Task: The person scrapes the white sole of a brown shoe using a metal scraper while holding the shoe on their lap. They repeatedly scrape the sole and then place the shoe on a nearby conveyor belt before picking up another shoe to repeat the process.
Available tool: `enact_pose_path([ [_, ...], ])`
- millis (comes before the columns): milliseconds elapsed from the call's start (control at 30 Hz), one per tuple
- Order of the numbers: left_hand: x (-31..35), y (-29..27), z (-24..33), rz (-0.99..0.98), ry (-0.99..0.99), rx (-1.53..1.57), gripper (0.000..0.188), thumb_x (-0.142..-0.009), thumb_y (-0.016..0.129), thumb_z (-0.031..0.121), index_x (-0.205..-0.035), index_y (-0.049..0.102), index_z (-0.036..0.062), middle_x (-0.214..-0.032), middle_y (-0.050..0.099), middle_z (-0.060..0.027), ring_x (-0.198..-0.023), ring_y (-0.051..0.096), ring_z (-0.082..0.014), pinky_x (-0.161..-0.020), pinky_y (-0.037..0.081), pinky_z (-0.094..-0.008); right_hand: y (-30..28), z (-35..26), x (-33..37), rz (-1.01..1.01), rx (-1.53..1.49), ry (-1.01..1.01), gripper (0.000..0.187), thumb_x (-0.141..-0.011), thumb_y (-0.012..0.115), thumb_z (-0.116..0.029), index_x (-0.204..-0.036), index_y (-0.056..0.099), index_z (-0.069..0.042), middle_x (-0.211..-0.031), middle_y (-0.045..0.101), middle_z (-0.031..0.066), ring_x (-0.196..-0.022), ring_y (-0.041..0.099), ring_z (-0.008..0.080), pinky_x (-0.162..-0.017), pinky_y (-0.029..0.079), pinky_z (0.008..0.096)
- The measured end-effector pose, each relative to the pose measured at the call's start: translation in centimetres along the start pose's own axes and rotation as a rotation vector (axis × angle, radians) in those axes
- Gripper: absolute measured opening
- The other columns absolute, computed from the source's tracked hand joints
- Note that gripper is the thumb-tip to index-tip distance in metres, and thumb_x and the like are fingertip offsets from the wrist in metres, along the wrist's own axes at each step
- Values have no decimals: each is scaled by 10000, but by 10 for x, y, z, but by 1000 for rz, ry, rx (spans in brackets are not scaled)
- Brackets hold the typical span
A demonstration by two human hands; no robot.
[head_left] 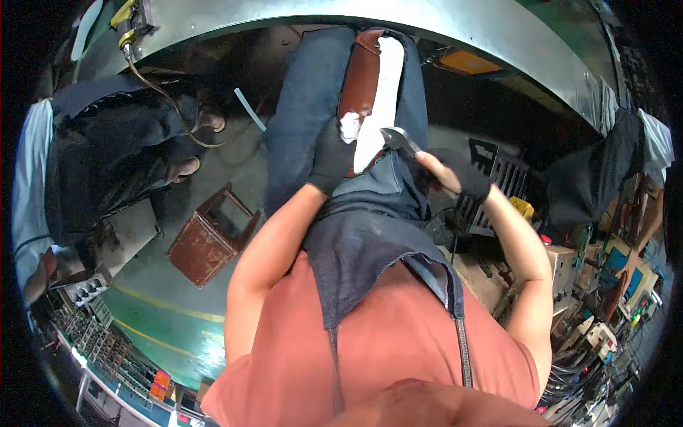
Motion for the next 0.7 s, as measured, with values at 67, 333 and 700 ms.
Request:
enact_pose_path([
  [67,1,-1,0,16,-45,-303,308,-905,533,201,-1120,504,-19,-1063,602,-152,-981,584,-217,-842,459,-351,-21,-19,2,36,123,33,482,-934,449,-445,-848,608,2,-669,589,138,-600,587,198,-579,453,347],
  [333,9,11,27,-117,175,-92,853,-664,800,361,-1224,297,-39,-1168,521,-237,-1065,555,-345,-858,456,-404,-32,-72,3,26,432,-320,372,-925,516,-344,-847,533,20,-663,498,164,-598,490,244,-600,418,370],
  [700,10,7,26,-172,260,-35,789,-733,754,302,-1311,308,3,-1232,512,-179,-1116,527,-305,-942,407,-377,-1,-50,-31,278,623,-603,390,-860,579,-365,-712,585,-5,-656,563,210,-570,546,378,-529,421,419],
])
Point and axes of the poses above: each hand's wrist, its own x-axis away from the middle knuckle, its own y-axis out of the palm, z = x × y, the point moved 10 cm from there along -x, towards the middle knuckle
